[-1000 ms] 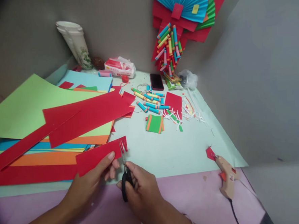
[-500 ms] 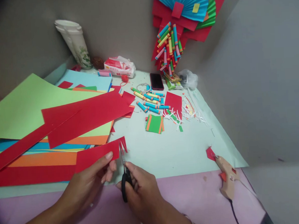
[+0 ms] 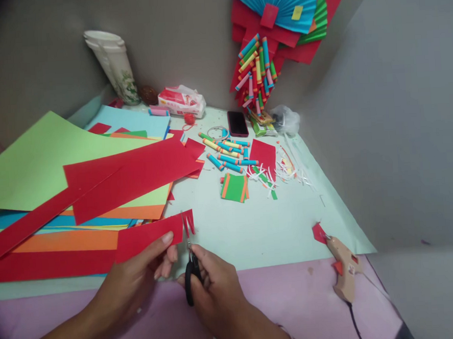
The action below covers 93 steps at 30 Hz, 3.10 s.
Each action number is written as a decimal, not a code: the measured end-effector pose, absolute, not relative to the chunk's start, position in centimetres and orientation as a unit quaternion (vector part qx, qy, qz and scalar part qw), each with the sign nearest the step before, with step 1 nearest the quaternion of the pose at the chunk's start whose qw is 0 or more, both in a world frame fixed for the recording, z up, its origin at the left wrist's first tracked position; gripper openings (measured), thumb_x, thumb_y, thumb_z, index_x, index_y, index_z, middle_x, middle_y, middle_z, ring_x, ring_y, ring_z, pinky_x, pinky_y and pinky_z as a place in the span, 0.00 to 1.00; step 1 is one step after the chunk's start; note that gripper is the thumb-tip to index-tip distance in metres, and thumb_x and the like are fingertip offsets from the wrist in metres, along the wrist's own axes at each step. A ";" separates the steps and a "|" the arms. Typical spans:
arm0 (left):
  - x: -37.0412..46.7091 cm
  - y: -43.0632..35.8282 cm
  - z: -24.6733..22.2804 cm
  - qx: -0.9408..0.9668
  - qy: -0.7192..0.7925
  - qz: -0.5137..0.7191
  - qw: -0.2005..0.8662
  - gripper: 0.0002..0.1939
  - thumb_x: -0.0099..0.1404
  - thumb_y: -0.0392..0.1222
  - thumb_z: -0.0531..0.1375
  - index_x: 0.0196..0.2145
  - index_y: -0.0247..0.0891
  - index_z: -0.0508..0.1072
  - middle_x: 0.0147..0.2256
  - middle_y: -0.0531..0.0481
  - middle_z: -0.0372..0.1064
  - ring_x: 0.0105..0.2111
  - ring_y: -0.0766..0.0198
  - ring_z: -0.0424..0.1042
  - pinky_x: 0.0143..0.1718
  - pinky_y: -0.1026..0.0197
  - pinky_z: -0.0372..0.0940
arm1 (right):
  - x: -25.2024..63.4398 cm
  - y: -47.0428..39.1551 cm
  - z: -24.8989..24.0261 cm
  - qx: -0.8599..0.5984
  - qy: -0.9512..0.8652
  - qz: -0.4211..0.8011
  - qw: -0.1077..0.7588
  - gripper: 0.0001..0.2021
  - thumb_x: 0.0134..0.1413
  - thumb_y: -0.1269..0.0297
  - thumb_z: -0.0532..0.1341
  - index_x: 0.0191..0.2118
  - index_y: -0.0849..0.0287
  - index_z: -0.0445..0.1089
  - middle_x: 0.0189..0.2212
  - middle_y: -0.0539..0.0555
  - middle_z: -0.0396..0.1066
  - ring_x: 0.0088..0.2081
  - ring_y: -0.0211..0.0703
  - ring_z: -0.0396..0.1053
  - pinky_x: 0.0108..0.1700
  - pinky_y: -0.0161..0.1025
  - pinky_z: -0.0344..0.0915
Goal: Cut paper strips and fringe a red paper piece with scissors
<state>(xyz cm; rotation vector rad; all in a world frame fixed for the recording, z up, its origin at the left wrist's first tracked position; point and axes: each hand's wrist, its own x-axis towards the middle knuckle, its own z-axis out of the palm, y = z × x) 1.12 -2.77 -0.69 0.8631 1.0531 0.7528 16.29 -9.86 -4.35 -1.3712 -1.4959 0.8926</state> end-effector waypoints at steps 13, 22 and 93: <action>1.1 -2.4 0.0 0.252 0.443 0.317 0.800 0.20 0.56 0.52 0.64 0.13 0.39 0.72 0.15 0.54 0.59 0.19 0.68 0.57 0.25 0.66 0.59 | 16.3 -10.2 -4.9 -0.557 -0.592 0.374 0.447 0.23 0.56 0.74 0.58 0.58 0.59 0.67 0.35 0.54 0.77 0.30 0.39 0.75 0.37 0.34 0.73; 1.1 -2.3 0.0 0.261 0.447 0.311 0.797 0.21 0.58 0.53 0.62 0.14 0.39 0.72 0.15 0.54 0.59 0.20 0.67 0.57 0.25 0.66 0.59 | 16.0 -9.9 -3.9 -0.557 -0.526 0.450 0.459 0.20 0.53 0.70 0.61 0.53 0.62 0.70 0.27 0.51 0.73 0.25 0.36 0.69 0.29 0.30 0.68; 1.2 -2.8 0.2 0.461 0.513 0.361 0.628 0.21 0.65 0.56 0.56 0.22 0.40 0.73 0.17 0.53 0.64 0.21 0.64 0.62 0.26 0.62 0.60 | 15.8 -10.2 -3.9 -0.546 -0.567 0.414 0.457 0.21 0.52 0.73 0.58 0.54 0.62 0.68 0.29 0.52 0.74 0.26 0.36 0.72 0.29 0.29 0.70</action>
